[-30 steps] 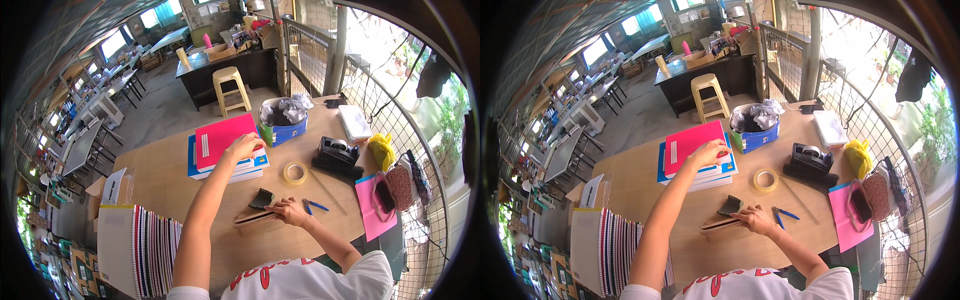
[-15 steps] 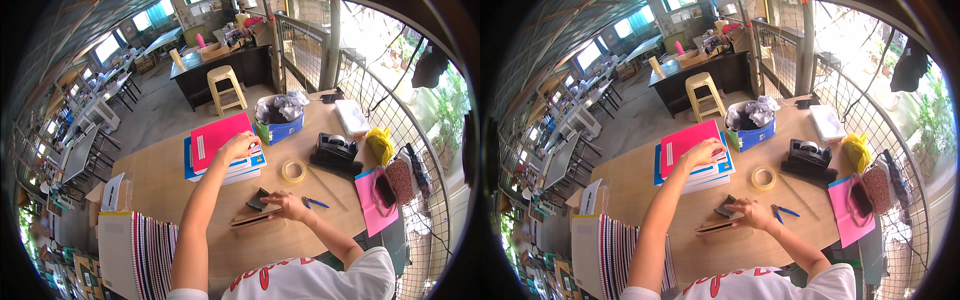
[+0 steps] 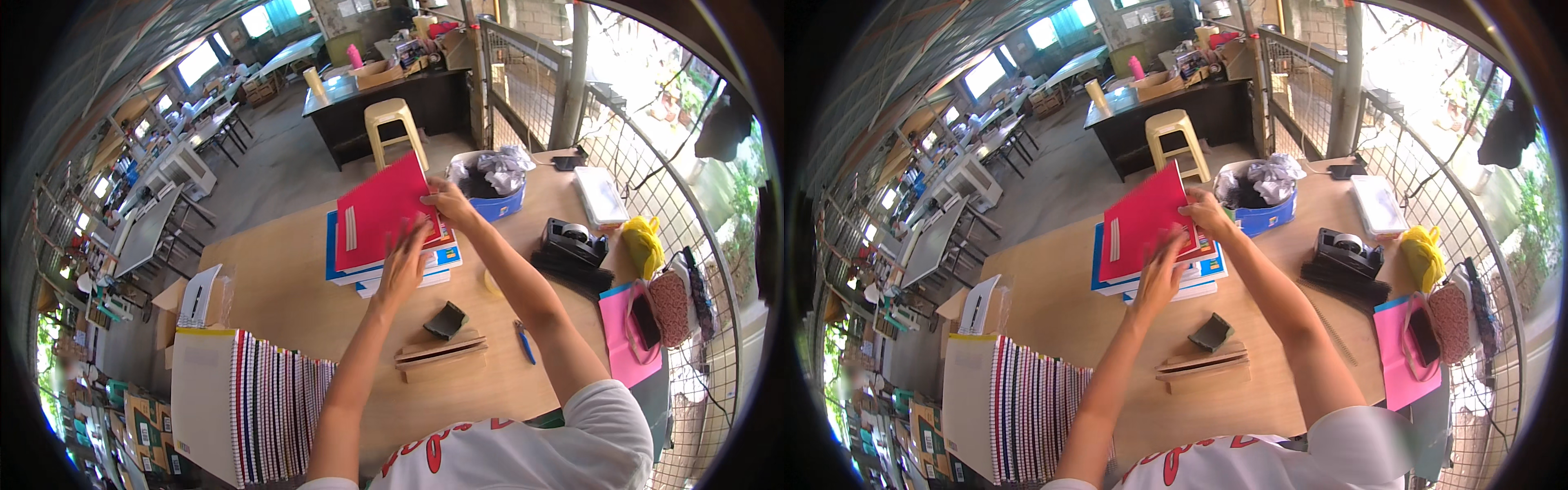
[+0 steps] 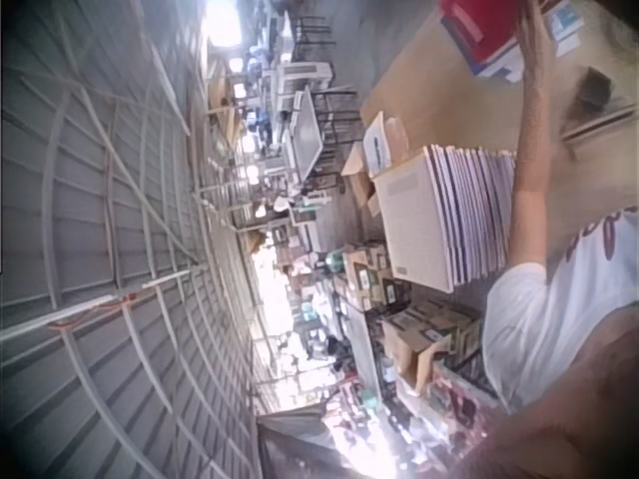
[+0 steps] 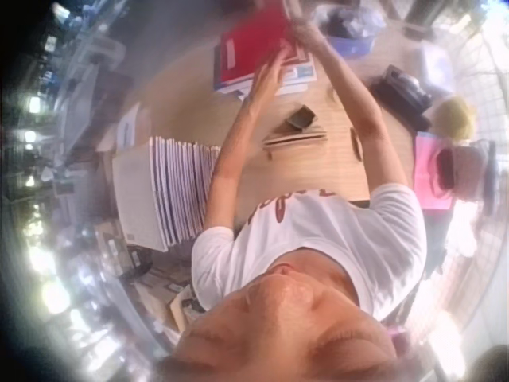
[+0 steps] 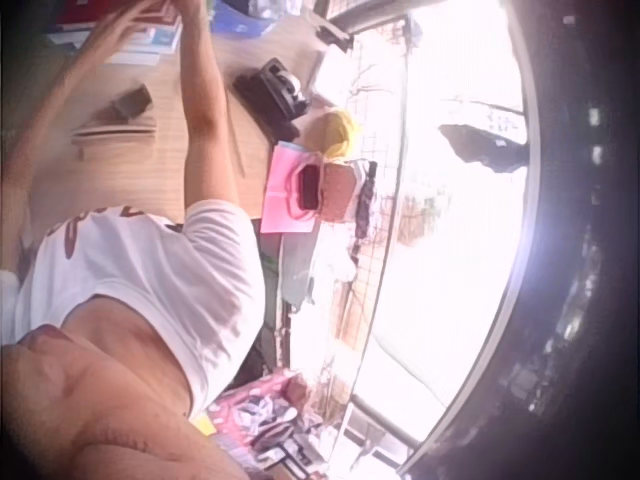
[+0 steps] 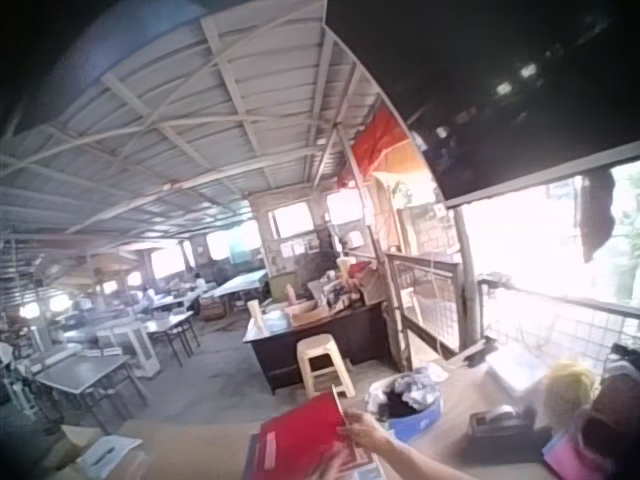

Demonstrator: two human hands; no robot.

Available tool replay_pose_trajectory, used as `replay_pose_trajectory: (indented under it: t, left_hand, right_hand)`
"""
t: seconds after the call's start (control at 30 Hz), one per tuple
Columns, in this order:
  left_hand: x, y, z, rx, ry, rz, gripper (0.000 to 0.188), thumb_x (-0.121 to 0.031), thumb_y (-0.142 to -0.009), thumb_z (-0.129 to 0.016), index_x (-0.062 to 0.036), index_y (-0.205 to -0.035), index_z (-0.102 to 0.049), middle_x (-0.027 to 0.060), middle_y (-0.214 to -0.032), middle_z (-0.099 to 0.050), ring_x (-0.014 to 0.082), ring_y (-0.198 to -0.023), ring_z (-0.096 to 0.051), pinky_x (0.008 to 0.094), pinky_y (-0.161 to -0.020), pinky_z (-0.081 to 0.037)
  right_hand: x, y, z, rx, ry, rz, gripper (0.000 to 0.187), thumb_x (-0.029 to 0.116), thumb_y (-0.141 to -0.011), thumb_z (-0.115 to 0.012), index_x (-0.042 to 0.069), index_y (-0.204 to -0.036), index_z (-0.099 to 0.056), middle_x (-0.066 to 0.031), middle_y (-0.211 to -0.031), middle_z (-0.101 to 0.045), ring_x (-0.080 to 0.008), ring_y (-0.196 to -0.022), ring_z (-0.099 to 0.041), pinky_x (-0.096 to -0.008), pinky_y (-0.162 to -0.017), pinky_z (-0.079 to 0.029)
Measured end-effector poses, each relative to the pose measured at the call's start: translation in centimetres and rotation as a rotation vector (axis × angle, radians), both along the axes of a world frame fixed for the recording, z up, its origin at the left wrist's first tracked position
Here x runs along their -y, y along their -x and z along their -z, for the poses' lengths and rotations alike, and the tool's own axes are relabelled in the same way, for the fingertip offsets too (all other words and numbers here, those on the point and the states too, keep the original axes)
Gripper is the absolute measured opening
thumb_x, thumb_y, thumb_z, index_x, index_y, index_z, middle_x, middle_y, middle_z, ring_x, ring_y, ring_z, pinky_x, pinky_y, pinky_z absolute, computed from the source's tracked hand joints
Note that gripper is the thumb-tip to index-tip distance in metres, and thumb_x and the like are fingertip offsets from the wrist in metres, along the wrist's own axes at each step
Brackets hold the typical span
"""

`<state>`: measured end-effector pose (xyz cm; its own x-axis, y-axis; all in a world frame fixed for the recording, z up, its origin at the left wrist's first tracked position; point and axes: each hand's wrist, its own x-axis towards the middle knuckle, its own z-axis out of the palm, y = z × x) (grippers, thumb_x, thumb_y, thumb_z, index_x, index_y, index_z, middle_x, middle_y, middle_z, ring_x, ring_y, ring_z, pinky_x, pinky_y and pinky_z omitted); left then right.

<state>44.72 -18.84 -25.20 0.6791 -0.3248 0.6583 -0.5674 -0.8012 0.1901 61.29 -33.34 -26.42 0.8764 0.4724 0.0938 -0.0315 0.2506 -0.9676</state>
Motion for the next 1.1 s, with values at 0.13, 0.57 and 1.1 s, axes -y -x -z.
replay_pose_trajectory:
  t: [0.13,0.57,1.1]
  left_hand:
    - [-8.2,7.0,2.0,0.257,0.85,-0.534,0.058,-0.004,-0.094,-0.064,-0.0059,-0.147,-0.04,0.017,-0.143,-0.053,0.0239,-0.134,-0.05,0.0391,-0.104,-0.047]
    - [-13.9,24.7,14.7,-0.345,1.439,-0.324,0.037,0.005,-0.086,-0.073,-0.0049,-0.12,-0.062,0.003,-0.11,-0.068,0.0133,-0.1,-0.064,0.0304,-0.09,-0.051]
    - [-13.9,26.1,16.1,-0.381,1.372,-0.333,0.029,-0.003,-0.086,-0.078,-0.0068,-0.111,-0.065,0.0007,-0.101,-0.069,0.0102,-0.089,-0.064,0.0271,-0.083,-0.05]
  right_hand:
    - [2.5,12.3,-7.9,0.433,0.002,-0.079,0.046,-0.003,-0.096,-0.057,0.003,-0.142,-0.05,-0.0098,-0.119,-0.068,-0.0143,-0.104,-0.066,-0.0277,-0.092,-0.051]
    - [1.8,28.4,1.4,0.465,0.2,-0.044,0.009,0.0,-0.096,-0.061,0.001,-0.105,-0.063,-0.0139,-0.072,-0.057,-0.0164,-0.064,-0.052,-0.0319,-0.062,-0.046]
    - [3.1,28.9,3.8,0.44,0.233,-0.079,0.001,0.002,-0.097,-0.061,0.001,-0.097,-0.062,-0.0108,-0.068,-0.053,-0.0167,-0.062,-0.047,-0.0318,-0.059,-0.043]
